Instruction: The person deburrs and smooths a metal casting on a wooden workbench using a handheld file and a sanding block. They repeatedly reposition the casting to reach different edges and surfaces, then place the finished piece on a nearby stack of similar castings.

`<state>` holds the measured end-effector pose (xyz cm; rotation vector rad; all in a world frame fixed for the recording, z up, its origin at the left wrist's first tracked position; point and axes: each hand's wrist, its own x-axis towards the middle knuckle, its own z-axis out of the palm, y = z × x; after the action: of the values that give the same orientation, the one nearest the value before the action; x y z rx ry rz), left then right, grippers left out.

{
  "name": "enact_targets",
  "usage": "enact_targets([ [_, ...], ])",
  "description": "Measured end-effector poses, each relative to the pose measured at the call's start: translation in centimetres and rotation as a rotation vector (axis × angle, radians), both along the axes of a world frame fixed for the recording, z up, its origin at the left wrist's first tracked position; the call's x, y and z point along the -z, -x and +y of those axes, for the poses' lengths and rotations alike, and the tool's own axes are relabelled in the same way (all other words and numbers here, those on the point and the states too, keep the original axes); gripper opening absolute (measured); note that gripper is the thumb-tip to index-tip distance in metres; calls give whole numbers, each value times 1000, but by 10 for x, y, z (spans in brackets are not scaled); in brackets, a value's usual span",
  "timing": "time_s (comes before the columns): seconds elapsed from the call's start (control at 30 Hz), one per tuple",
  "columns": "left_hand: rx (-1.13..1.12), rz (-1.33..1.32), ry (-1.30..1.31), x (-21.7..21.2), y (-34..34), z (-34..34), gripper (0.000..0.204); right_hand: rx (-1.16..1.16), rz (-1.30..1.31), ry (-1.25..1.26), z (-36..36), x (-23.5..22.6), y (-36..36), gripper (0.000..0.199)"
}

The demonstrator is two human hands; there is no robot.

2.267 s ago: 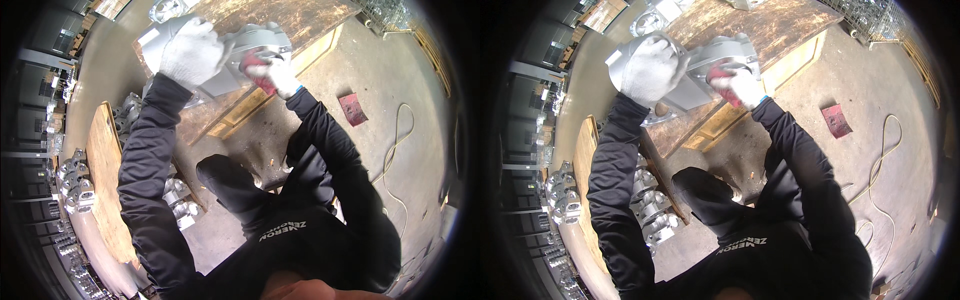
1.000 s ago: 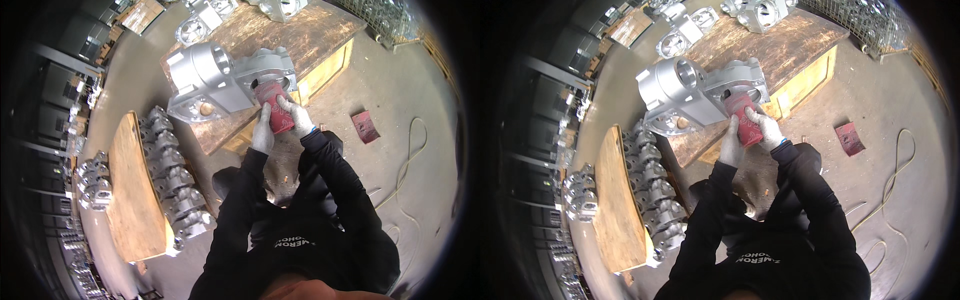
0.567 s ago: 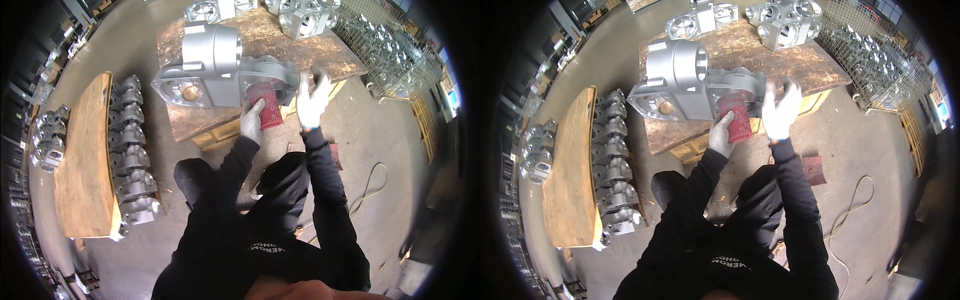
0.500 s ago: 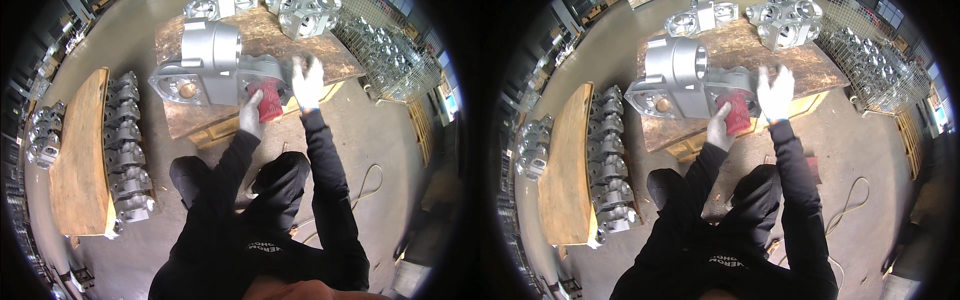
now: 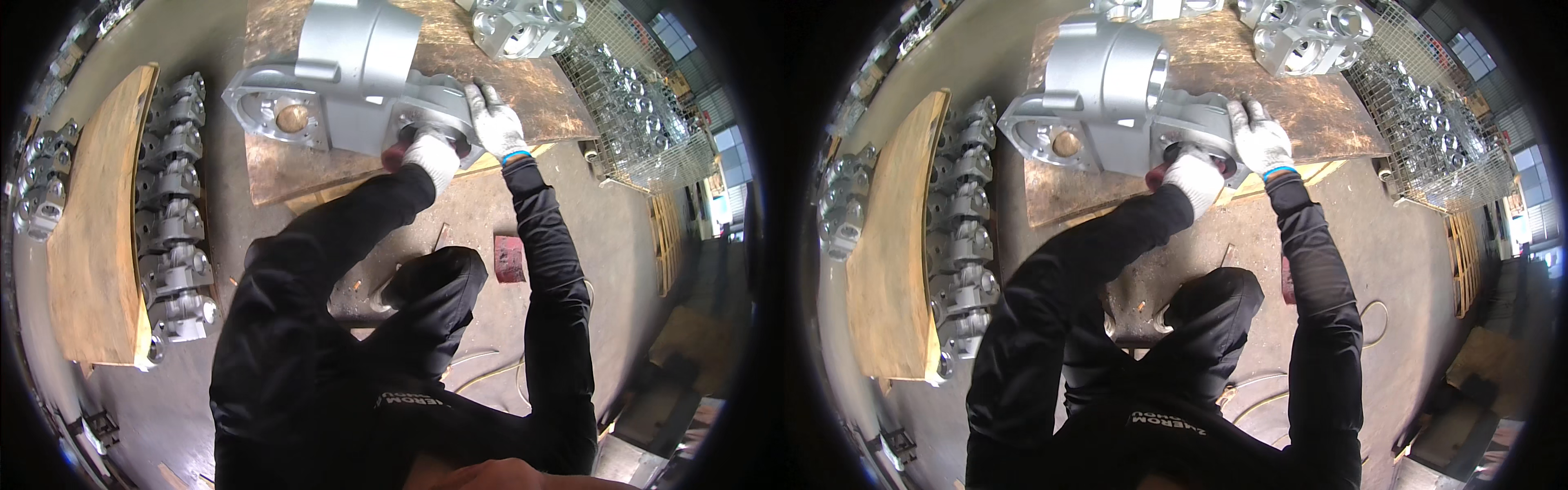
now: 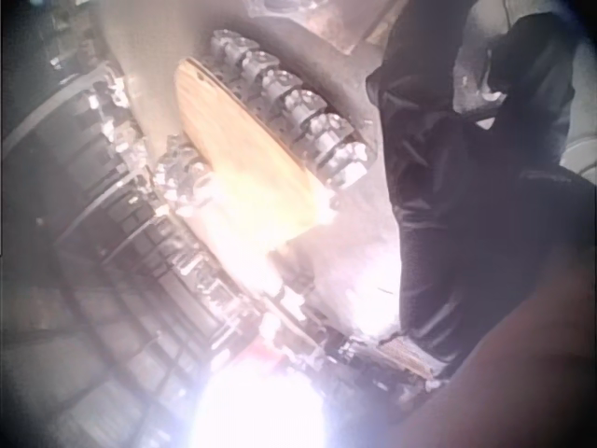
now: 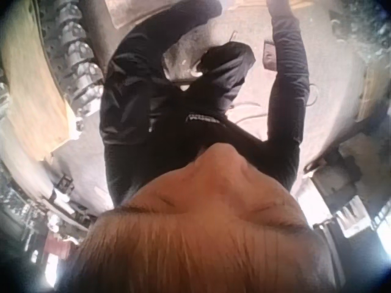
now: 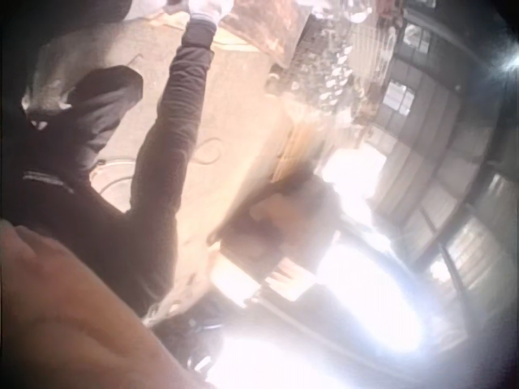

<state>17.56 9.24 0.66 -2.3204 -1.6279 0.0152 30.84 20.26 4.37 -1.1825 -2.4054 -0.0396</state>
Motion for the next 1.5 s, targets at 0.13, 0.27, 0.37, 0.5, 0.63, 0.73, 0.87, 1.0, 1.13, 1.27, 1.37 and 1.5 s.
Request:
enact_targets([
  [0.13, -20, -272, 104, 0, 7, -1, 21, 44, 37, 88, -1, 7, -5, 58],
  [0.27, 45, -1480, 114, 8, 20, 3, 21, 162, 122, 187, -8, 2, -5, 60],
  [0.37, -88, -2708, 480, 15, 19, -7, 22, 153, 172, 231, -11, -6, -3, 65],
  [0.5, -36, -3048, 536, 21, 11, -16, 34, 175, 163, 321, -9, -7, -4, 64],
  [0.63, -39, -2609, 295, 23, 1, -5, 21, 119, 33, 151, -8, 4, -6, 62],
  [0.73, -32, -1495, 67, 18, 1, 0, 20, 100, -50, 75, -6, 6, -5, 58],
  [0.87, -15, -22, -77, -2, -5, -8, 23, 148, 213, 237, -13, 1, -9, 63],
  [1.0, -63, 6, 43, -21, -1, -12, 24, 151, 906, 365, -59, 17, -30, 70],
  [1.13, -62, -630, -22, -6, 19, -33, 31, 241, 1269, 516, -138, 73, -48, 65],
  [1.27, -81, -1895, 351, 32, 0, -71, 34, 45, 1688, 992, -191, 114, -21, 63],
  [1.37, -256, -2432, 652, 51, -22, -88, 31, -115, 1979, 1342, -211, 116, -6, 49],
  [1.5, -209, -1228, -16, 48, -21, -92, 48, -234, 2021, 1286, -220, 95, -12, 40],
])
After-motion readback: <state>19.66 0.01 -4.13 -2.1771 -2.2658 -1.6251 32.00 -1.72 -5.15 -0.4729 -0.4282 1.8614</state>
